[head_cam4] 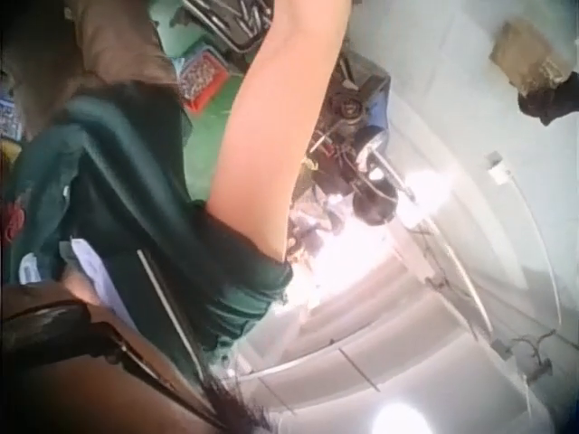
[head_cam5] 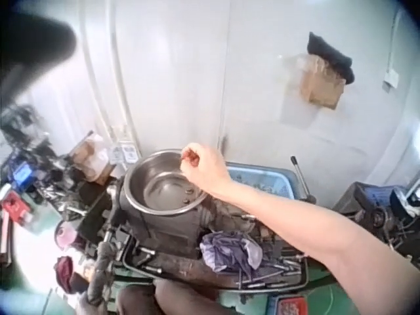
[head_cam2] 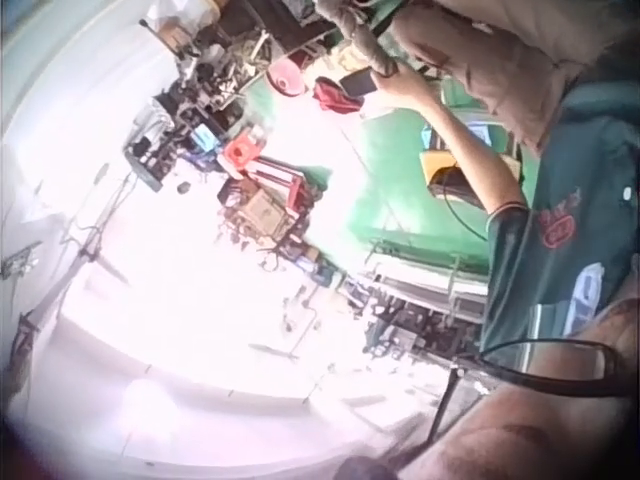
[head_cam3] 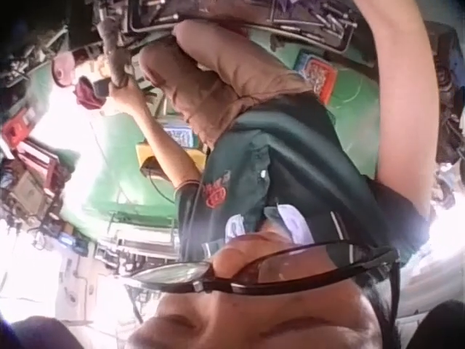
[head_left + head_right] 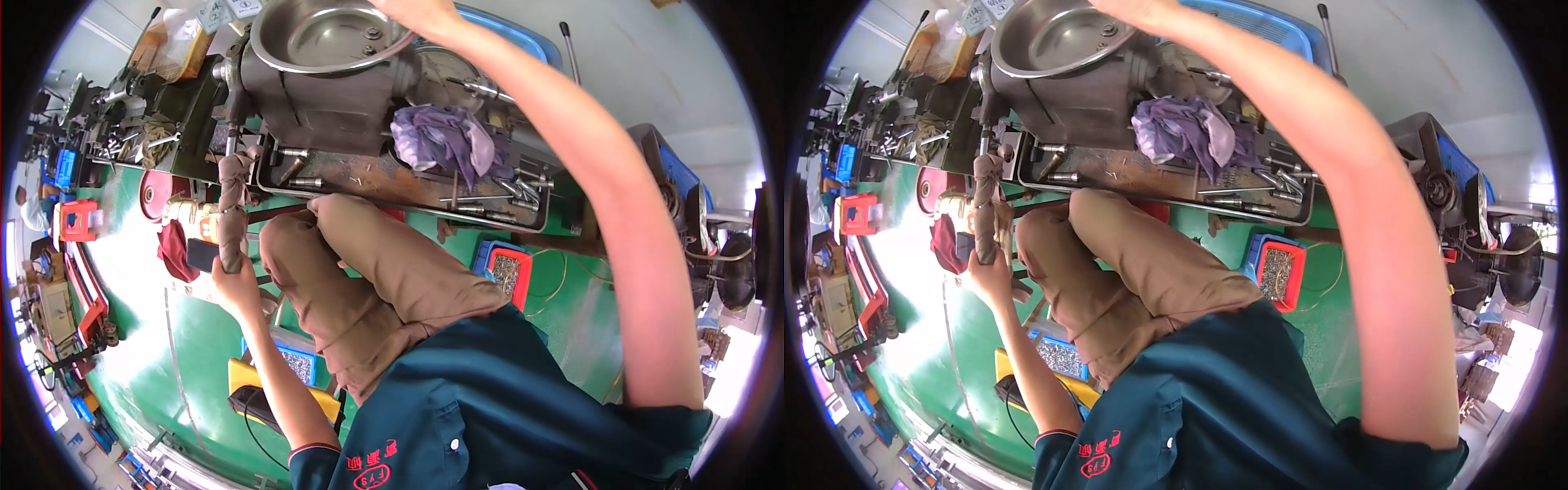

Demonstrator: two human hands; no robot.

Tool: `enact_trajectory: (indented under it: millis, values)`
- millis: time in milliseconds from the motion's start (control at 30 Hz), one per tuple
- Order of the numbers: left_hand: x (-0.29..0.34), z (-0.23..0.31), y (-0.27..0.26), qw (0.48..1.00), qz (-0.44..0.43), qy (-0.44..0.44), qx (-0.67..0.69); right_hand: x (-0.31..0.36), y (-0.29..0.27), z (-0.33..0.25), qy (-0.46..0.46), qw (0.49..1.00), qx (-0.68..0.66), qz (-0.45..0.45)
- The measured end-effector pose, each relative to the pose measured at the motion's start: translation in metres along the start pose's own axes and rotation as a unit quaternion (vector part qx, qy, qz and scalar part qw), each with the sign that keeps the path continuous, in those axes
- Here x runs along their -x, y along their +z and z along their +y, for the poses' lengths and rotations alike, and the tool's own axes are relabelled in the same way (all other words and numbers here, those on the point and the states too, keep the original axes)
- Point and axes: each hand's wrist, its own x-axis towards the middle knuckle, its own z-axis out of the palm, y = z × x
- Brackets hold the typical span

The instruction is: The person machines small metal parts using a lathe, then cleans them with a cloth.

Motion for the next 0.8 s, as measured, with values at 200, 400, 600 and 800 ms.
enact_trajectory:
  millis: [200, 400, 600, 800]
  values:
    - [0.001, 0.000, -0.005, 1.000, 0.010, 0.014, 0.012, 0.139, -0.052, -0.041, -0.036, 0.999, 0.005, 0.020]
    - [0.002, 0.002, -0.006, 1.000, 0.006, 0.012, -0.019, 0.309, -0.028, 0.008, 0.255, 0.964, -0.014, -0.079]
    - [-0.001, 0.002, -0.003, 0.999, 0.002, -0.007, -0.052, 0.287, 0.059, 0.081, 0.270, 0.955, 0.076, -0.101]
    - [0.001, 0.004, -0.003, 0.997, 0.008, -0.017, -0.073, 0.263, 0.126, 0.108, 0.322, 0.928, 0.170, -0.083]
